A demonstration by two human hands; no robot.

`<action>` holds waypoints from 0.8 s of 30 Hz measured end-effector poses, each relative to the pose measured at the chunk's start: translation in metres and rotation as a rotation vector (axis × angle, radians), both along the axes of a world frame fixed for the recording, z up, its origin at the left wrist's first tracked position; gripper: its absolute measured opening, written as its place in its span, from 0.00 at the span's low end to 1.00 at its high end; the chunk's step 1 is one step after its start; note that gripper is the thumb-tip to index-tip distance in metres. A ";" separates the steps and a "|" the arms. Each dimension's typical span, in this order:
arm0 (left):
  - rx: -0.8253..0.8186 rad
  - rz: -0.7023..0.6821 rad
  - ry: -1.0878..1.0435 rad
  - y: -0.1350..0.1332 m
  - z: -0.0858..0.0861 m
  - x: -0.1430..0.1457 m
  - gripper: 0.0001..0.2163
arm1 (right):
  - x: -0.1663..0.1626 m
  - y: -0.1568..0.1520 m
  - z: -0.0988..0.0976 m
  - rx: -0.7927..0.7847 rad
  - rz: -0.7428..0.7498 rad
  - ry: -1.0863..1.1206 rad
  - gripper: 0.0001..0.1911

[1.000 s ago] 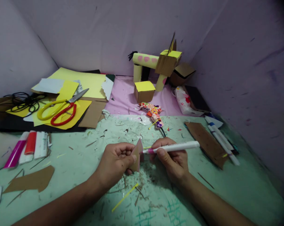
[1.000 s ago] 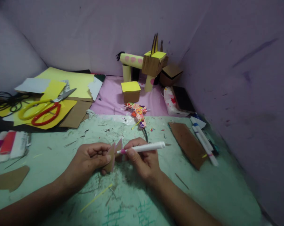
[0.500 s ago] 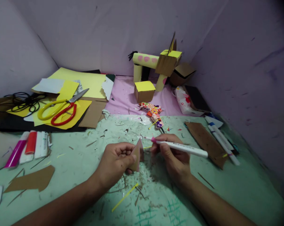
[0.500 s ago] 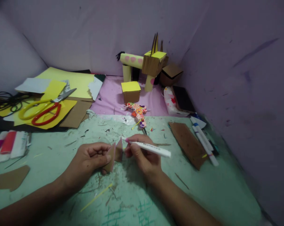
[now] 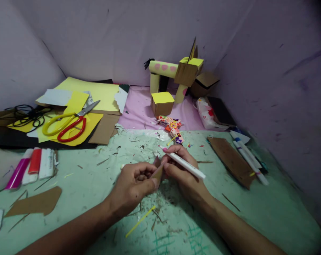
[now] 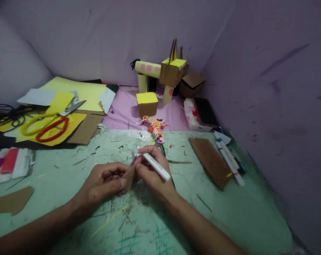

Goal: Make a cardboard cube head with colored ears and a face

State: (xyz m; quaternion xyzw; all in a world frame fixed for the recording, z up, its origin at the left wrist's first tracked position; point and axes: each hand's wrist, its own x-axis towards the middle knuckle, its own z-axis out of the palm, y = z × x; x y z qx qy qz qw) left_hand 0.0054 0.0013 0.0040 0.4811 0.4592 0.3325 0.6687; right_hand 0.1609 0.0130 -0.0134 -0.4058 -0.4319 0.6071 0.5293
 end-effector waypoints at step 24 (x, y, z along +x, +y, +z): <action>-0.093 0.017 0.134 0.006 -0.004 0.001 0.10 | 0.006 0.012 0.002 0.001 -0.104 -0.078 0.15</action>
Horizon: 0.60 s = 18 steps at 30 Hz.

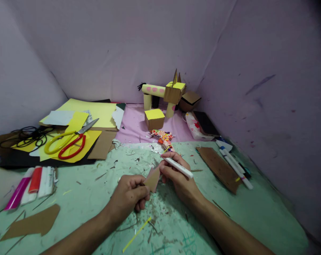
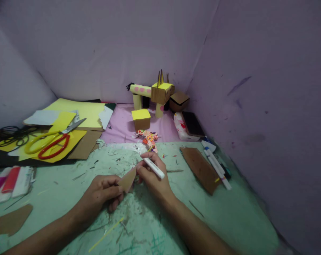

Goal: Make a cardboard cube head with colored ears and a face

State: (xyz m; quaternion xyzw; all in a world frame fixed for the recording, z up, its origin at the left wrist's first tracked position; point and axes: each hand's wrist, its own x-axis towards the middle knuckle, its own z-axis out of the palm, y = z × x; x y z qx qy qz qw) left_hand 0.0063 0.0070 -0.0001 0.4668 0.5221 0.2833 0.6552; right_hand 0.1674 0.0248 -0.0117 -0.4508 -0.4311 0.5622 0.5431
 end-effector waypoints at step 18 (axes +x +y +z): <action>-0.004 0.053 0.084 -0.003 0.005 0.005 0.08 | 0.006 -0.033 -0.007 0.508 0.021 -0.389 0.08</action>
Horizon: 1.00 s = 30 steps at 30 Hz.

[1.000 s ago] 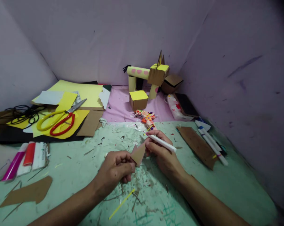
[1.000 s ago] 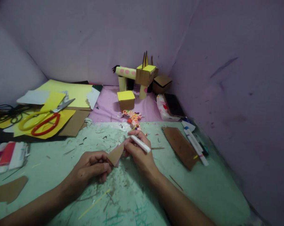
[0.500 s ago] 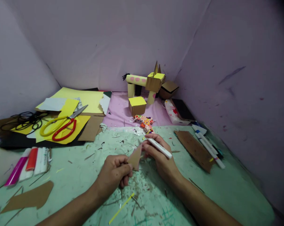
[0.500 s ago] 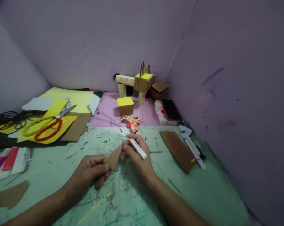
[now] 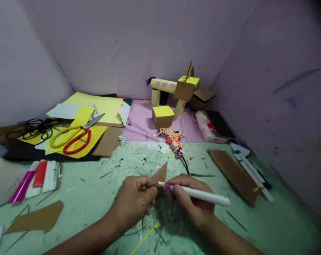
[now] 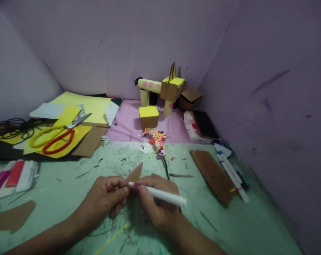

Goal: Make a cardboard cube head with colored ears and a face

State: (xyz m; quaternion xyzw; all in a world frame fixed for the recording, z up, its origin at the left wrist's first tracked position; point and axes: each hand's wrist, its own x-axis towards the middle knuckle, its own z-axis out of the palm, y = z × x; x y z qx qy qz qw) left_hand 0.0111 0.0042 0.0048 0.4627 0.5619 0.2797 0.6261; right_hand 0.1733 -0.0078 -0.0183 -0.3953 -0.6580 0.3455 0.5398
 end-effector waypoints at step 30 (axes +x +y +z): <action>0.002 0.003 0.013 0.000 0.004 0.001 0.12 | -0.001 0.002 0.005 -0.010 0.054 -0.183 0.09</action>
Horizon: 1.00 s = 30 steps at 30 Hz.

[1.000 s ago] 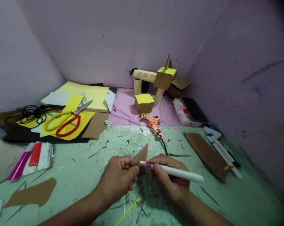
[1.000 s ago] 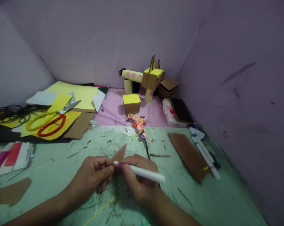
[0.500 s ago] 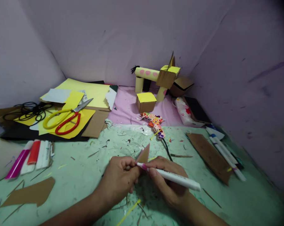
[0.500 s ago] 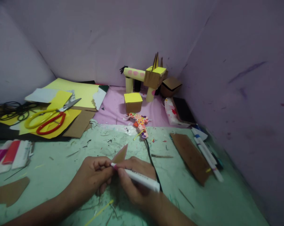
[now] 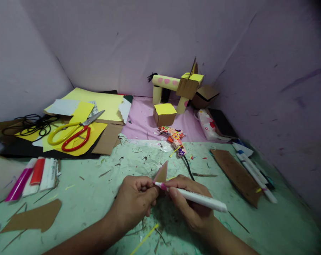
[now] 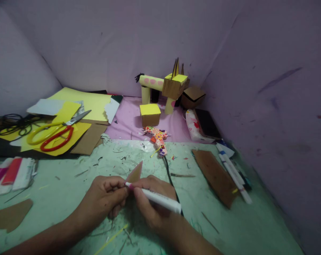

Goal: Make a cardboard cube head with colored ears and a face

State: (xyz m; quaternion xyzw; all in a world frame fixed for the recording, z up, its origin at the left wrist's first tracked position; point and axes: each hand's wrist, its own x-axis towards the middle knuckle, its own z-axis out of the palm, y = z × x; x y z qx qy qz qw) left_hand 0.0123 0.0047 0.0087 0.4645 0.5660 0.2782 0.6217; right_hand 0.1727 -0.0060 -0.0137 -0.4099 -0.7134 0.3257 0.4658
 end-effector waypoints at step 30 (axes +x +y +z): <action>0.029 0.008 0.008 0.002 0.003 0.000 0.10 | 0.001 0.001 0.000 0.010 0.024 0.004 0.09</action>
